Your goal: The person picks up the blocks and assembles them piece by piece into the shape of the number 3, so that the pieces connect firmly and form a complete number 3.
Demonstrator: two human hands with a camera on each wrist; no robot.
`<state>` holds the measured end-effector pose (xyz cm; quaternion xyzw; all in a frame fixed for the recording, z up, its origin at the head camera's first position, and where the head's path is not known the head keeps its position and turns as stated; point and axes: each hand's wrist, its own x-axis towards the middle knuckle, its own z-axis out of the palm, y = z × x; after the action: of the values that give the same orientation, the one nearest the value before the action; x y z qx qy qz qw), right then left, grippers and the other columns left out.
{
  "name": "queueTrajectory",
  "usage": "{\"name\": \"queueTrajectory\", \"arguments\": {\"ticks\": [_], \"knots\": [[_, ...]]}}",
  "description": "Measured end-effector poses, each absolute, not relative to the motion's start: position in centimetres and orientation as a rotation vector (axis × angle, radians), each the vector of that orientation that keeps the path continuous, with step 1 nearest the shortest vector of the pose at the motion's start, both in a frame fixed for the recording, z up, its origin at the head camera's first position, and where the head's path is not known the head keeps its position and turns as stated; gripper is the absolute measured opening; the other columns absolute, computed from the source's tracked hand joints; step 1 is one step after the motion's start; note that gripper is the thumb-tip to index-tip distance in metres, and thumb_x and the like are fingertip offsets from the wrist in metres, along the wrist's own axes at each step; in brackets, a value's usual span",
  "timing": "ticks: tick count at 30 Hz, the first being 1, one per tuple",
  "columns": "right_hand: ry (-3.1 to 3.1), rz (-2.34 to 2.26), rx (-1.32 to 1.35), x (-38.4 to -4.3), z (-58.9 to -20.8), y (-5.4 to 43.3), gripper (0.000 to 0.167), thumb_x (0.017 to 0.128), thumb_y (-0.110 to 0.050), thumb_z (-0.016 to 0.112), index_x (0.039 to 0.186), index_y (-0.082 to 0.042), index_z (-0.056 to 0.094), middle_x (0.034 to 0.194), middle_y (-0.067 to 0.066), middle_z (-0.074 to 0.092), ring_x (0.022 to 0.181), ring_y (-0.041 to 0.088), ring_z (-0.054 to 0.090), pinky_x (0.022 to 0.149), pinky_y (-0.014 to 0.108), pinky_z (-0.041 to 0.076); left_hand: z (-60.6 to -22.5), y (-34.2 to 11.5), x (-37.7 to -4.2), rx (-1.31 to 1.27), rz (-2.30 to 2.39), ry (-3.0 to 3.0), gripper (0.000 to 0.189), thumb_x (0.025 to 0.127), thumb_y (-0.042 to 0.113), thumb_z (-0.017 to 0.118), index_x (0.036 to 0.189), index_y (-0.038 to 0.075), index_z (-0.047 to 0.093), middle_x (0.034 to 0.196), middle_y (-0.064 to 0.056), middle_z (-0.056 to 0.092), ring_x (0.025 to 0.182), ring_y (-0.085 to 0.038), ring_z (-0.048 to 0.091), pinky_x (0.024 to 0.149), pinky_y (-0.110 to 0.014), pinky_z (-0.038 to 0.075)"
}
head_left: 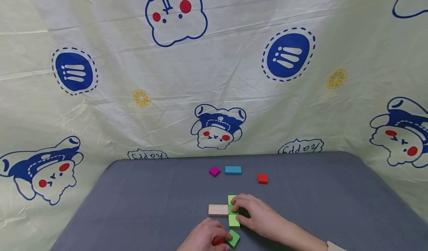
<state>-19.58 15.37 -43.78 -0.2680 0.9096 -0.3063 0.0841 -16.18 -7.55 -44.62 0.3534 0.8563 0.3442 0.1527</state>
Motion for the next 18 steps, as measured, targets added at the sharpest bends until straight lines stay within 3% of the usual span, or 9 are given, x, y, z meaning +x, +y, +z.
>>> {"name": "queueTrajectory", "arguments": {"ticks": [18], "knots": [[2.715,-0.894,-0.791,-19.71,-43.89,15.38,0.013,0.090,-0.019,0.072,0.101,-0.024,0.069,0.121,-0.005,0.059,0.116,0.021,0.054,0.095,0.050,0.044,-44.53,-7.20,-16.10,0.894,0.930,2.485,0.021,0.091,0.024,0.071,0.110,0.015,0.075,0.089,0.016,0.059,0.079,0.001,0.044,0.068,-0.019,0.040]]}}
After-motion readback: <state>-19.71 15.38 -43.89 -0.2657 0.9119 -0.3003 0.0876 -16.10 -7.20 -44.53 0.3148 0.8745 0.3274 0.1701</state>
